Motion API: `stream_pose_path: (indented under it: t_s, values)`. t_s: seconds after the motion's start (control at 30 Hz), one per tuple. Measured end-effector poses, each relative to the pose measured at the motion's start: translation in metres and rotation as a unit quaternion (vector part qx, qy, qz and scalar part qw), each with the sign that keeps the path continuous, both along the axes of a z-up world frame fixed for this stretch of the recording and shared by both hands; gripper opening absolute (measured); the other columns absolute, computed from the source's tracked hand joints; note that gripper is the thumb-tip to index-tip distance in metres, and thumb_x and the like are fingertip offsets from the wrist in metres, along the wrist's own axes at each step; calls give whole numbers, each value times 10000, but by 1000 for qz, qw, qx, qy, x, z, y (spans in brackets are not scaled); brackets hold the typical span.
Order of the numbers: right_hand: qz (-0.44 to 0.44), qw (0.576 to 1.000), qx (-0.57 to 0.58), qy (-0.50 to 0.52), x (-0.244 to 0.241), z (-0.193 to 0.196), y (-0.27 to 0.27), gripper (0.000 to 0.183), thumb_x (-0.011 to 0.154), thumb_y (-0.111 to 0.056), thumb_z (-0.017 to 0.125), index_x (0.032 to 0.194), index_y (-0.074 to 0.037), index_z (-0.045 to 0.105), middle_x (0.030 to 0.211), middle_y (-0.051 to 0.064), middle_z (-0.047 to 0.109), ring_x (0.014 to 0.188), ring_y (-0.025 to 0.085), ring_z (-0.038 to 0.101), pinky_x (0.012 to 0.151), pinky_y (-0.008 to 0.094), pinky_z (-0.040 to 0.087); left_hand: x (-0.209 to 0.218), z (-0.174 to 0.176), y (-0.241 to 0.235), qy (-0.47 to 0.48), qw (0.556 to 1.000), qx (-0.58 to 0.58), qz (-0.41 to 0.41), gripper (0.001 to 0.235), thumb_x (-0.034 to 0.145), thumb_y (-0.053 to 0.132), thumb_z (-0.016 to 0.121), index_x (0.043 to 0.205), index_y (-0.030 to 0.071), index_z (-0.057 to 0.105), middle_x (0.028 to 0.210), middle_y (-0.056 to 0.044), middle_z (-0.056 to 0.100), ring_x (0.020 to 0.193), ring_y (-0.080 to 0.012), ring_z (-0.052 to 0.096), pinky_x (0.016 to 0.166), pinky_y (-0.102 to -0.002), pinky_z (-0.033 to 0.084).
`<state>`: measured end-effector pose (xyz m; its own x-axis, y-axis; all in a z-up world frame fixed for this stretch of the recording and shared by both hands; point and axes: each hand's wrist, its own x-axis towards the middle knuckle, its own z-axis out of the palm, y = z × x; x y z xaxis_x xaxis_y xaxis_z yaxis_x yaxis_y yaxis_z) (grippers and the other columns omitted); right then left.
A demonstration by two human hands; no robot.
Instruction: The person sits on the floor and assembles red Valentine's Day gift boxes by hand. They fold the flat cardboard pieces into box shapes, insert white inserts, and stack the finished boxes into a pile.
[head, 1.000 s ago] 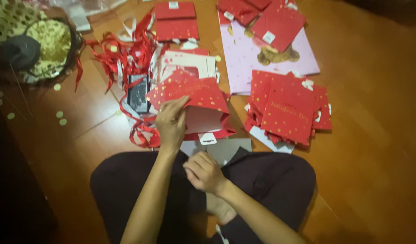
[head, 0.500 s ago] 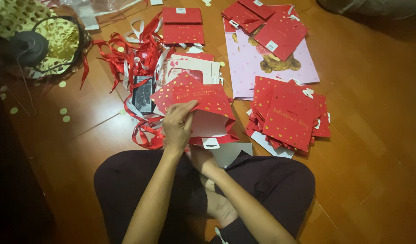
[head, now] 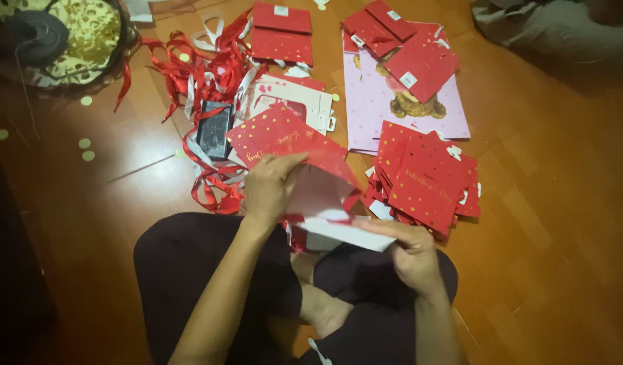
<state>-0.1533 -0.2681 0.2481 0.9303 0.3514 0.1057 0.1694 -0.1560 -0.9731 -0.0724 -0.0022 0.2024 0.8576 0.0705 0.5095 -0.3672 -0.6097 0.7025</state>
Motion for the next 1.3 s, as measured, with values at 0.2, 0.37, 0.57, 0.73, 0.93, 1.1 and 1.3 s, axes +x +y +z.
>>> stream_pose_path:
  t_s: [0.2,0.37,0.57,0.73,0.93,1.1,1.3]
  values:
    - [15,963,-134,-235,20,1,73,678,711,161,455,1326,-39,658,1341,150,702,1262,283,686,1118,382,519,-14,4,28,100,994,27,-42,214,832,192,776,1044,193,809,897,-105,768,808,-305,744,679,-402,564]
    - [8,920,-299,-254,33,-9,81,605,790,101,573,1368,-73,619,1271,170,704,1109,331,701,929,404,570,1,-13,45,151,987,48,-25,202,830,245,785,1027,220,823,899,-121,758,835,-322,738,706,-427,563]
    - [-4,888,-395,-237,55,-28,57,530,827,42,587,1342,-82,616,1221,176,709,981,364,725,841,435,593,8,-21,48,99,991,56,66,179,880,186,745,1046,145,797,954,-114,758,937,-330,690,797,-450,527]
    - [62,810,-555,-179,54,-43,63,509,820,4,587,1329,2,571,1005,196,718,792,376,724,643,493,577,7,-20,45,37,990,109,78,403,751,72,746,1150,127,742,1105,-85,742,990,-288,696,868,-407,548]
    - [149,799,-559,-164,73,-65,77,162,902,-134,601,944,-32,720,890,165,709,806,381,708,655,518,562,-11,-26,2,60,992,111,2,528,732,-35,701,1230,139,691,1255,-37,691,1168,-306,622,932,-406,547]
    - [152,685,-663,-260,98,-97,88,178,867,-194,625,862,-80,762,975,114,716,947,268,719,677,404,597,-9,-20,-14,-65,986,146,48,432,800,86,731,1227,125,675,1249,-99,655,1200,-345,596,1010,-481,507]
    - [285,629,-716,-107,127,-149,96,262,966,-261,544,1169,-170,682,1272,57,661,1171,217,652,861,419,567,-28,-39,-27,-34,988,143,-40,354,912,122,685,1265,99,661,1224,-96,652,1155,-319,600,989,-472,465]
